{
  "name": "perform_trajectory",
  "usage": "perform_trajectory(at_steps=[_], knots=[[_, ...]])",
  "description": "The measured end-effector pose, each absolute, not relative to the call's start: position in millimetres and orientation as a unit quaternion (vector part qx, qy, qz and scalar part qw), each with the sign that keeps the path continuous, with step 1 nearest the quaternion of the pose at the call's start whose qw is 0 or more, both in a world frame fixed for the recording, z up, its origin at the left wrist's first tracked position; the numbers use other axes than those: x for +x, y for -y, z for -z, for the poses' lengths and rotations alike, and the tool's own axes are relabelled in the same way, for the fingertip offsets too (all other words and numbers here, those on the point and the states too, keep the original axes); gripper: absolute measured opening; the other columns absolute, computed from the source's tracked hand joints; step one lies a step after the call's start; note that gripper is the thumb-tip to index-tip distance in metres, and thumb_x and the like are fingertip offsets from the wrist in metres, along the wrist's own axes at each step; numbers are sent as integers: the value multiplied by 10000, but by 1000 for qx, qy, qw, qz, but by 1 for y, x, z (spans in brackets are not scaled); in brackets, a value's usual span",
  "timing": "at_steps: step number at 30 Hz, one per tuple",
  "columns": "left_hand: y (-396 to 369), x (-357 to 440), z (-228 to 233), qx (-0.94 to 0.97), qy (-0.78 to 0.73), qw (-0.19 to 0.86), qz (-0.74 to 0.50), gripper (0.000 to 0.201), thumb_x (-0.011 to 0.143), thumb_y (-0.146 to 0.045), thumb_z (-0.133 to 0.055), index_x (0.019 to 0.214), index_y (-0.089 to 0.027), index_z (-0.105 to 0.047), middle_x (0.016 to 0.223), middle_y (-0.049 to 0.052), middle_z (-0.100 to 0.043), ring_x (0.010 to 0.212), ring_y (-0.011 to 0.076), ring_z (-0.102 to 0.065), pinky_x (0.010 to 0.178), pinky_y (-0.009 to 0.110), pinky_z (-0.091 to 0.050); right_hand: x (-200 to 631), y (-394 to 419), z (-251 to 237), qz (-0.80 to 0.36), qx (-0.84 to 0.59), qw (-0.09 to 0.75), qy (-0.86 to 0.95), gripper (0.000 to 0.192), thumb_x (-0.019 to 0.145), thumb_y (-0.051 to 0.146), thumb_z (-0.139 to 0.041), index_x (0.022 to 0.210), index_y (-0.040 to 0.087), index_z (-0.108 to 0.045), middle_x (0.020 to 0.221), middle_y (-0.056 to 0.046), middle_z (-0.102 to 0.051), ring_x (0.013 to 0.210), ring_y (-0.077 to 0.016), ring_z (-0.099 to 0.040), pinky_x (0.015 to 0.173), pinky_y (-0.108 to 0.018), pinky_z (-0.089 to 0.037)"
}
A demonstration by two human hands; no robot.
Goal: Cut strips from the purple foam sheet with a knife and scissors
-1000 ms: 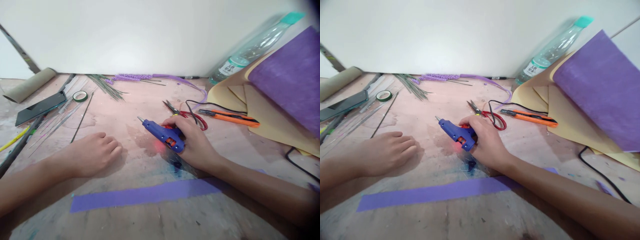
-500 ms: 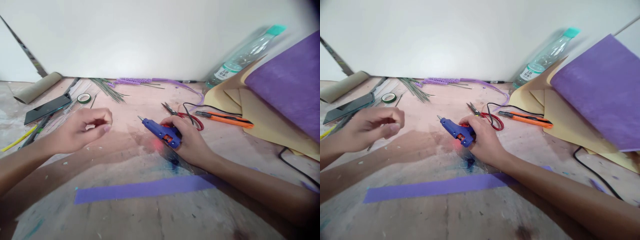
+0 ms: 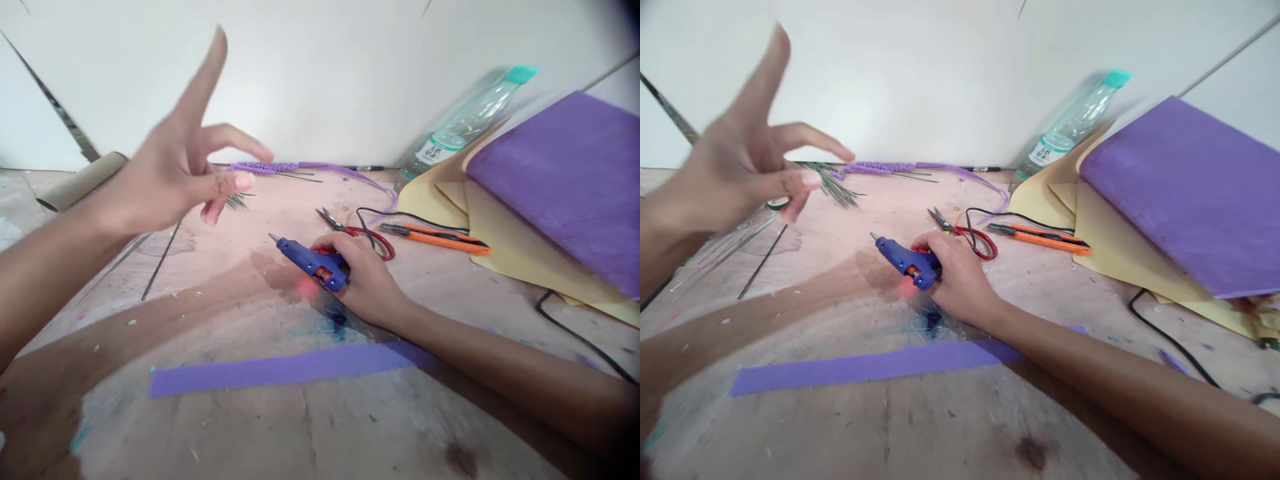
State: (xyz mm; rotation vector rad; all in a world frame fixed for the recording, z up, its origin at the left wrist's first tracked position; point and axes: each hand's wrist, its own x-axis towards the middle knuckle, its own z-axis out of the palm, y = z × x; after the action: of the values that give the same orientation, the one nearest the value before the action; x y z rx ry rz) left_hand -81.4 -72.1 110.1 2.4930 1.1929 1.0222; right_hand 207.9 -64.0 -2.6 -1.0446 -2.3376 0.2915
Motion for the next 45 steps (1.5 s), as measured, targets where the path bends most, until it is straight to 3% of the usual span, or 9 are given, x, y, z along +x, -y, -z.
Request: perform_trajectory(at_steps=[1,2,5,10,17,23,29,37,45], knots=[[74,-78,-102,851,-391,138,-322,443,1020,-301,-513,1431,-170,-414,1107,27,-715,539,-25,-528,571,152,-433,209,64,3,-105,-392,280,870,247,792,185,-639,1035,218,-611,1011,-68,-728,902,-266,-645,808,-396,-438],[78,-73,-91,858,-385,113,-321,376,1002,-272,-529,1361,-166,-488,993,12,-720,511,3,-528,544,154,-431,209,64,4,-104,-399,284,865,251,791,180,-637,1037,219,-609,1004,-68,-725,907,-270,-644,809,-399,-438],[98,-58,-53,902,-336,46,-266,117,970,-207,-547,978,-176,-659,636,-40,-641,489,87,-545,517,225,-385,211,61,6,-138,-441,333,822,276,810,169,-618,1076,229,-576,1022,-62,-696,921,-262,-632,801,-389,-446],[112,-43,-13,933,-335,-7,-134,294,1004,-226,-495,1262,-153,-616,893,47,-746,748,198,-702,601,301,-465,212,55,11,-236,-469,431,734,265,889,232,-577,1145,248,-510,1054,-29,-620,933,-210,-601,814,-349,-469],[101,-37,-9,940,-337,9,-57,480,1023,-320,-472,1408,-45,-551,1077,136,-720,941,281,-710,721,400,-554,213,53,9,-231,-473,411,745,246,874,252,-608,1103,273,-520,973,-25,-621,874,-234,-607,776,-372,-489],[103,-45,-2,953,-284,-26,-108,354,1054,-293,-431,1209,-58,-645,921,102,-717,790,228,-717,648,352,-526,214,51,6,-207,-486,391,754,223,859,291,-639,1065,270,-558,904,-15,-611,792,-228,-580,730,-368,-479],[105,-51,10,934,-292,-83,-190,282,1034,-144,-433,819,-167,-614,703,22,-623,551,173,-590,501,335,-382,215,51,9,-228,-509,378,739,243,872,365,-656,1072,265,-561,903,-13,-620,786,-222,-577,724,-365,-464],[99,-53,-6,899,-345,-109,-248,439,1116,-254,-262,794,-200,-555,677,0,-632,483,143,-505,499,324,-317,216,52,7,-223,-506,374,745,220,878,356,-659,1060,278,-564,935,-22,-646,819,-239,-615,734,-381,-499],[92,-61,-12,891,-304,-61,-331,381,971,-122,-519,623,-212,-393,515,-55,-481,455,103,-337,485,292,-271,215,53,4,-203,-500,367,757,243,847,293,-658,1078,270,-585,906,-22,-643,782,-238,-613,717,-379,-521]])
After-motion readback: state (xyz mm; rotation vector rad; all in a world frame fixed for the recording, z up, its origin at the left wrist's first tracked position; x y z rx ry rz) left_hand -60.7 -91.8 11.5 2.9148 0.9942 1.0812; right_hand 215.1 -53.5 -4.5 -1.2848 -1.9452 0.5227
